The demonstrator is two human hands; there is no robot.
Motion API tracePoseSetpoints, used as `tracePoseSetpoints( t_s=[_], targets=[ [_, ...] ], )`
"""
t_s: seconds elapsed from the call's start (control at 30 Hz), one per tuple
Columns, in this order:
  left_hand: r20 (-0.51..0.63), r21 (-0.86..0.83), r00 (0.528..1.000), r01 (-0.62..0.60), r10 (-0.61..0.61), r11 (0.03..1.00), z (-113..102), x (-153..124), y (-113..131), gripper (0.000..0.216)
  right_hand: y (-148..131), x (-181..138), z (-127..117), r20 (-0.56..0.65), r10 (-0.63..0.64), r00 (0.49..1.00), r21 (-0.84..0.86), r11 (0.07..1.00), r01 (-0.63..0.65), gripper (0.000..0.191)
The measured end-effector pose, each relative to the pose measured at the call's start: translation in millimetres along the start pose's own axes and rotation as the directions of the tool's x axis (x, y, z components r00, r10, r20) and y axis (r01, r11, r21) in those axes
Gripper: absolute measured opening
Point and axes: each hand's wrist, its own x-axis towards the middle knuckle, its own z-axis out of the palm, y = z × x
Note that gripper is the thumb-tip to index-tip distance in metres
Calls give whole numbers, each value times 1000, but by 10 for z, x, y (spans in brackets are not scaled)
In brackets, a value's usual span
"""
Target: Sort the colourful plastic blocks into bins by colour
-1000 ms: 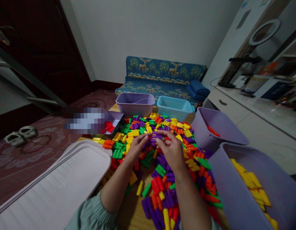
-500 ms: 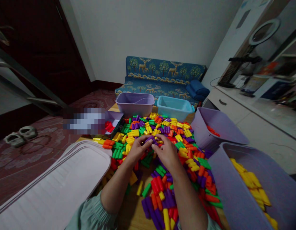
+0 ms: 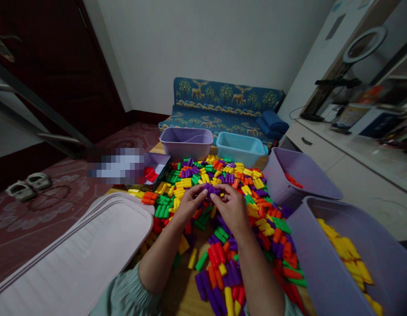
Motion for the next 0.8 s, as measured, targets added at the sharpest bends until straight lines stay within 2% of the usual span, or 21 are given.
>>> tracePoseSetpoints(
  t_s=[0.2, 0.37, 0.53, 0.63, 0.8],
  targets=[
    [25, -51, 999, 46, -45, 998, 14, -18, 21, 41, -14, -9, 3, 14, 8, 1000, 110, 994, -10, 29],
    [-7, -140, 995, 95, -97, 986, 1, -13, 19, 41, -72, -3, -45, -48, 56, 997, 189, 981, -46, 28],
    [-51, -94, 989, 134, -139, 987, 1, -14, 52, 45, -106, 8, -74, -49, 127, 991, 309, 945, -106, 34],
    [-101, -36, 990, 94, -97, 995, 4, 3, 42, 46, -127, 5, -69, -67, 115, 991, 354, 931, -84, 31],
    [-161, 18, 985, -67, 69, 998, 16, 43, 17, 40, -123, -3, -50, -38, 104, 994, 359, 930, -84, 28]
  ],
)
